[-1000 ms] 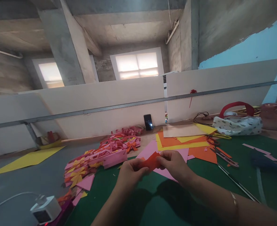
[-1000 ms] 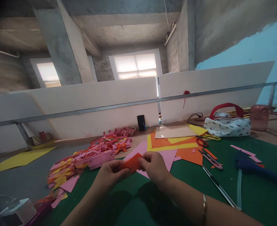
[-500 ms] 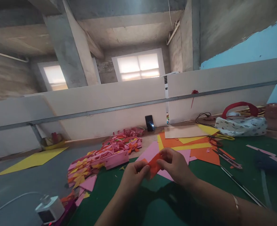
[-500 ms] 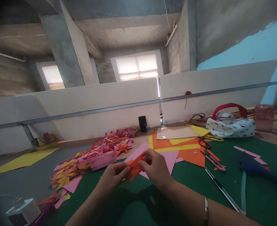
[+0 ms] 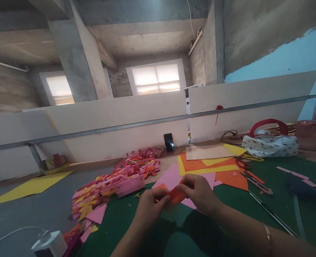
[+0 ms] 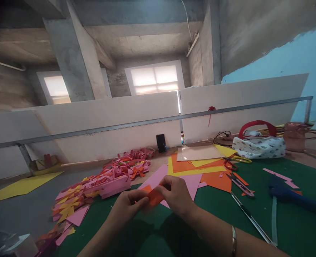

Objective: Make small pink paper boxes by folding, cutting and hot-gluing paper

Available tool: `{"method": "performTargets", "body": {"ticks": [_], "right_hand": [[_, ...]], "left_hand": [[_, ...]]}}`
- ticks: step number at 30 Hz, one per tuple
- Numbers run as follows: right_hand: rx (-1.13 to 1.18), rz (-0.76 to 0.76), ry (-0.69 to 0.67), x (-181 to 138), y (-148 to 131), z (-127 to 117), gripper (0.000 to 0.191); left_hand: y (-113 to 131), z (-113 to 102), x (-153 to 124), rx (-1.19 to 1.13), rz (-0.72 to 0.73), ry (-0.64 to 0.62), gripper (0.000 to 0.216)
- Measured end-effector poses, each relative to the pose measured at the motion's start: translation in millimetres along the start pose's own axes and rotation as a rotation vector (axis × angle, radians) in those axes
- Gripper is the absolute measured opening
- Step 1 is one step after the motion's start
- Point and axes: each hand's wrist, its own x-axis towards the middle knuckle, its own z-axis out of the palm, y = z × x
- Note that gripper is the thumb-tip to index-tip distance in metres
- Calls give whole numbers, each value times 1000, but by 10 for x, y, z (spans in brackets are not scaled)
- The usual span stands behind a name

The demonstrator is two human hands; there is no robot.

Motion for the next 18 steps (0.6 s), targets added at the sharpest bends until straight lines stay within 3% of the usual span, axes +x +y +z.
{"method": "performTargets", "body": {"ticks": [12,18], "right_hand": [[145,16,20,9,-22,-1,15],[200,21,-28,11,-61,-24,12]], "left_hand": [[57,-28,-42,-223,-85,-6,18],[-3,-41,-36,-355,-164,-144,25]]}}
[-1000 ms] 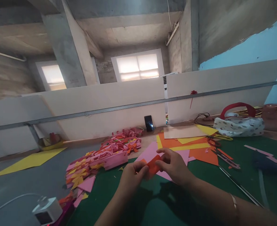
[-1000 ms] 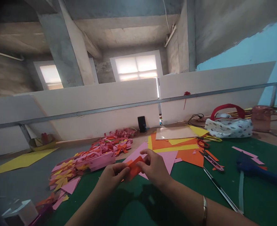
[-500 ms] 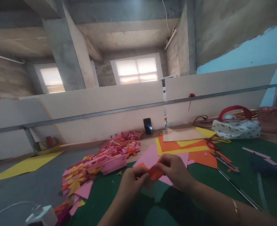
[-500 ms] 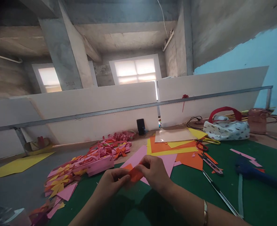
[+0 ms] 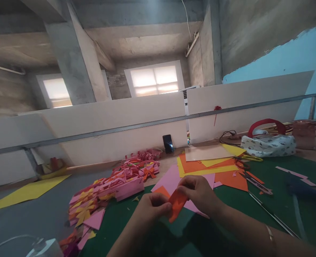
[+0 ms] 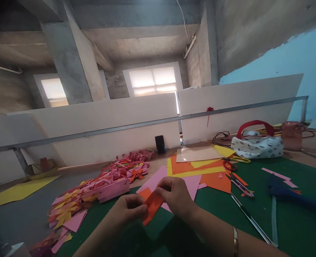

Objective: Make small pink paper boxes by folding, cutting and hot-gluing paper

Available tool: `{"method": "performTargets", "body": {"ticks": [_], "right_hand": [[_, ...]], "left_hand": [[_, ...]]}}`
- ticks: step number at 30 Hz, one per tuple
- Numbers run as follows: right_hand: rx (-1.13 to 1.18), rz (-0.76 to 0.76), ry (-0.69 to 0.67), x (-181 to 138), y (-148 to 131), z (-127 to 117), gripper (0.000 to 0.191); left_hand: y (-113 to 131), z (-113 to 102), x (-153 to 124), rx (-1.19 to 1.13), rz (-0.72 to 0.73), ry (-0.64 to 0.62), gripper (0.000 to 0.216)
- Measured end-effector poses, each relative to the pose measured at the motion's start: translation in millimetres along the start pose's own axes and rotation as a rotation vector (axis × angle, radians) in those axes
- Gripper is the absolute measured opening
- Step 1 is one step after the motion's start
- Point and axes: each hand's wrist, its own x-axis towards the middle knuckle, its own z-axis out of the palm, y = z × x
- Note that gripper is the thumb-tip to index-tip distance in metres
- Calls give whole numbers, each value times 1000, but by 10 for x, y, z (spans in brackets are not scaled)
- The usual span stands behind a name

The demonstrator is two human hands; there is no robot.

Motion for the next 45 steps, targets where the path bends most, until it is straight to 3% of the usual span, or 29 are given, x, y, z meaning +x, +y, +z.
{"method": "performTargets", "body": {"ticks": [9,15,22,26,29,34,37,42,45], "right_hand": [[-71,-87,-40,-16,-12,-2,10],[-138,-122,-123,-37,-1,12,9],[-214,-165,-80,-36,-45,-1,12],[-118,-98,30,79,-61,-179,14],[-33,-77,105,196,-85,-368,18],[-30,-71,-21,187,-47,-332,15],[-67,-90,-109,98,-1,-175,8],[-71,-92,-190,35,4,-98,9],[26,-6,-221,44,-6,-122,16]], "left_hand": [[-12,131,-18,20,-21,-136,49],[-49,181,-35,-16,-53,-214,48],[-48,141,-12,69,-165,-142,28],[-26,179,-56,173,-227,-114,14],[-20,186,-57,202,-233,-110,20],[-14,82,23,-23,-188,79,45],[-62,71,36,-64,-163,-19,56],[-121,127,-23,-23,-189,-254,45],[-54,121,-50,-45,-155,-246,39]]}}
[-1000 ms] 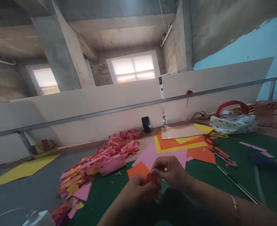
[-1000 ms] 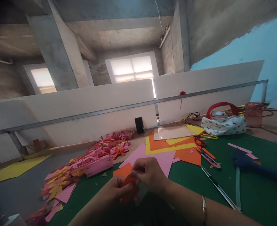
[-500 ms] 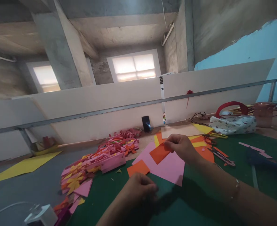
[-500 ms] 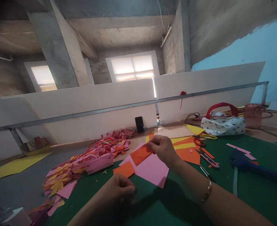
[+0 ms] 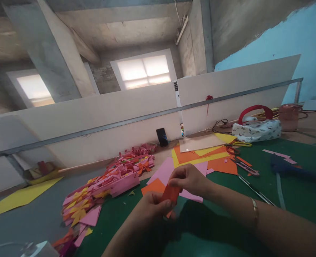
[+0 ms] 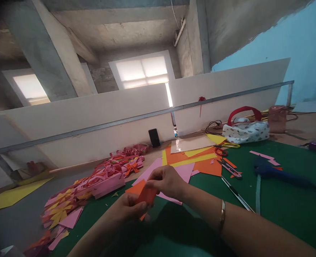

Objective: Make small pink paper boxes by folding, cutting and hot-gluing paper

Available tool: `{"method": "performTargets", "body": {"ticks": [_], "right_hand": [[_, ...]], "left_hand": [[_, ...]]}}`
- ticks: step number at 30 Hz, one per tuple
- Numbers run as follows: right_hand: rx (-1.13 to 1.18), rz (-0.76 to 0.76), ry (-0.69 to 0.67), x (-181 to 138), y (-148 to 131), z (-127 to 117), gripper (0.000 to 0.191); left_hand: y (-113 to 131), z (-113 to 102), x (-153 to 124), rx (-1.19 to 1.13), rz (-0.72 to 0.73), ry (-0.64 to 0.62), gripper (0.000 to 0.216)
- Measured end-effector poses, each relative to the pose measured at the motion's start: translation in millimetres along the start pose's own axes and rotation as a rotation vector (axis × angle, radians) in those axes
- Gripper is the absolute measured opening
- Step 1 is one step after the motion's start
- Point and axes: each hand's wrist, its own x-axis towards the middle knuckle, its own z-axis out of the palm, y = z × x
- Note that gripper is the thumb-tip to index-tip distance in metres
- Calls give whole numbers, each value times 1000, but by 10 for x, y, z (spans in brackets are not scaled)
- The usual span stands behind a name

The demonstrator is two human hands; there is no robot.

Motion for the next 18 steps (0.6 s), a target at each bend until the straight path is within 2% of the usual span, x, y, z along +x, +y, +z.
{"method": "performTargets", "body": {"ticks": [4,8,11,13,18], "right_hand": [[13,79,-43,-4,43,21,44],[-89,64,-25,-10,119,89,24],[-33,123,-51,19,124,56,17],[-7,152,-35,59,99,-49,12],[13,149,168,167,31,-425,11]], "left_hand": [[90,-7,-17,65,32,81,40],[71,1,7,121,17,111,41],[38,-5,17,136,36,119,36],[26,-18,14,152,45,110,32],[-18,-68,20,108,5,118,31]]}}
